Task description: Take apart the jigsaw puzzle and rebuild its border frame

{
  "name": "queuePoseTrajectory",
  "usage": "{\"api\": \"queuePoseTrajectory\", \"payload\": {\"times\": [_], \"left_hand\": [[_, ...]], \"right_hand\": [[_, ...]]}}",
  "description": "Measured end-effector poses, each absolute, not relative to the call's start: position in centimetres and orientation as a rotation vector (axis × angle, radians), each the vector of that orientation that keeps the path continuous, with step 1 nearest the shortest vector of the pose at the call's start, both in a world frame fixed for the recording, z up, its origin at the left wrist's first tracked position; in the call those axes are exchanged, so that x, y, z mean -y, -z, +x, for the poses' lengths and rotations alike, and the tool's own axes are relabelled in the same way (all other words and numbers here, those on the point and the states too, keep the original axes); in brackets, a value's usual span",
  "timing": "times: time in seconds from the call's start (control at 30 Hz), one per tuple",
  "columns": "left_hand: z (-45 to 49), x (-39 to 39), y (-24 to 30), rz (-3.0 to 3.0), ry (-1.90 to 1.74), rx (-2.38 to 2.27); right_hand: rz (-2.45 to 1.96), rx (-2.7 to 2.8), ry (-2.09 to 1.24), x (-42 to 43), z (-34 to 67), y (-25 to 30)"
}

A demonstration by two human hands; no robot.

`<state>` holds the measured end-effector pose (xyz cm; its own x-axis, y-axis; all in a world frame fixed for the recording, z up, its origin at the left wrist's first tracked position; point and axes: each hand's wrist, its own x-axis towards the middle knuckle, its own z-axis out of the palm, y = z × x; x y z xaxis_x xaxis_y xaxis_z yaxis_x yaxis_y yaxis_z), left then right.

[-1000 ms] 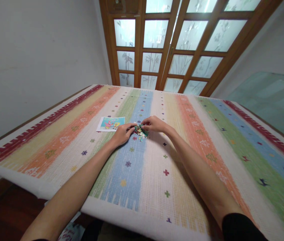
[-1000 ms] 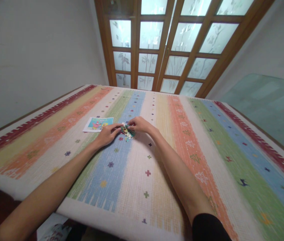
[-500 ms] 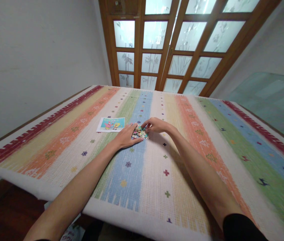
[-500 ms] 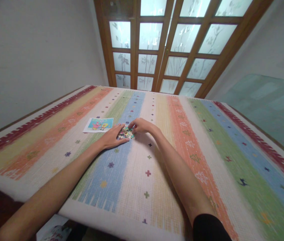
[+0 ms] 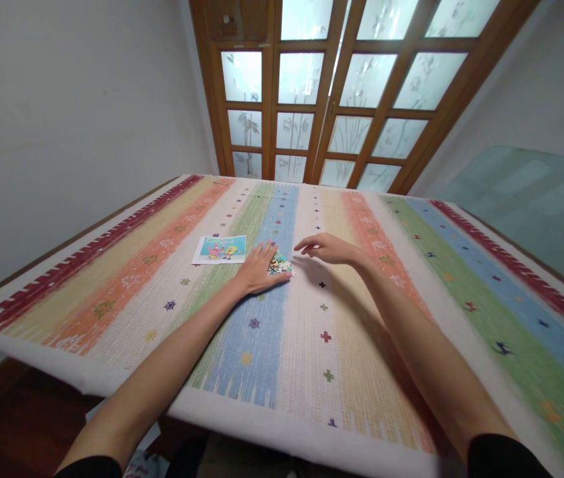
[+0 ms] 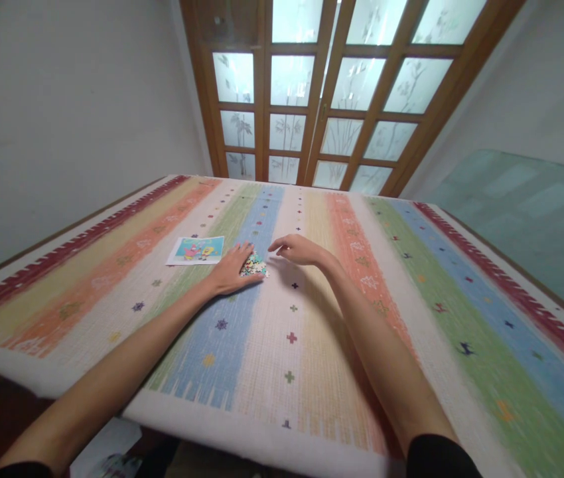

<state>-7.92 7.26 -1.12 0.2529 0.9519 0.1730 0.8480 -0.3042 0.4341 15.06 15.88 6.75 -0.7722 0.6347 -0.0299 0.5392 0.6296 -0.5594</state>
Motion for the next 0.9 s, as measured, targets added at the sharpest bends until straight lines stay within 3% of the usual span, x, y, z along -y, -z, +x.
{"api": "queuePoseTrajectory", "payload": {"times": [0.4, 0.9], "left_hand": [[-6.9, -9.3, 1.6, 2.302, -0.57, -1.758], [-6.8, -9.8, 2.3, 2.395, -0.517, -1.74]], "right_hand": [[-1.07, 2.542, -0.671, -12.4, 20.8, -4.4], [-0.902, 2.486, -0.46, -11.2, 16.6, 2.4]]}}
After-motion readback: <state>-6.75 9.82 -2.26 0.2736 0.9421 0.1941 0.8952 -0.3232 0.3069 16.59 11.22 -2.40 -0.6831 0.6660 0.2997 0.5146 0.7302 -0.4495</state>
